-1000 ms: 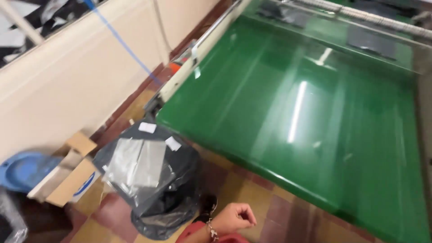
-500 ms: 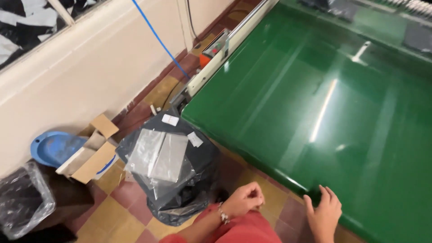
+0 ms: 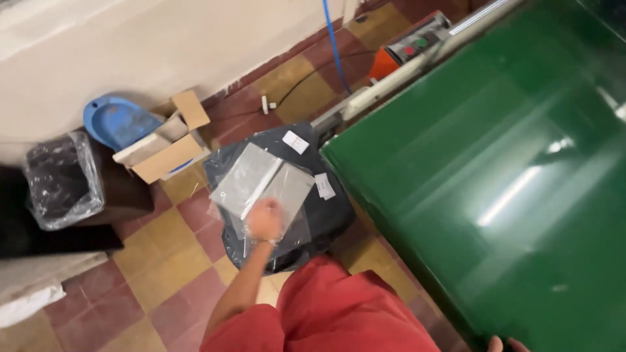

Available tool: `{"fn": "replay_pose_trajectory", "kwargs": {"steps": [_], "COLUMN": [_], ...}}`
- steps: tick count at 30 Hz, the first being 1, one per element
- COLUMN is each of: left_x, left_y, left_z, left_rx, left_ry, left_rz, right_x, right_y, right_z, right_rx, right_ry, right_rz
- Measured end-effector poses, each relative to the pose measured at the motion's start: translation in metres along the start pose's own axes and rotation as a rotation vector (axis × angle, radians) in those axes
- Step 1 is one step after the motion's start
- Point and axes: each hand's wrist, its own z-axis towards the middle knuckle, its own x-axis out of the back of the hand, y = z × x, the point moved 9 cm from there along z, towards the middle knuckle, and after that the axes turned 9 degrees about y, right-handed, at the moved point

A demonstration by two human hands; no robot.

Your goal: Folding black plastic bags and inserting them into clear plastic sleeves for individual packaging.

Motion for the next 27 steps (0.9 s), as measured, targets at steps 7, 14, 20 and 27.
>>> {"fn": "replay_pose_trajectory", "kwargs": {"steps": [7,14,20,27], "left_x": [0.059,0.052,0.049,0.047], "left_y": [-0.098,-0.105,-0.121,-0.115], "left_z": [0.073,0.079,0.087,0.086], "left_rx": [0.235,0.061,0.073,-0.152], "left_ry": [0.293,0.539,0.614,0.542], "left_rz": [0.612,0.573,0.334,0.275], "right_x": [-0.08,-0.135,-0.224,-0.315], "right_y": [-0.038,-0.278,-0.38,-0.526], "right_z": [0.028,0.056,0.005,-0.091], "right_rx": [0.187,0.35,0.563,0.837], "right_ry": [-0.245,-0.437,-0.946,-1.167], "right_rz": [0.031,0.385,0.625,0.706]}}
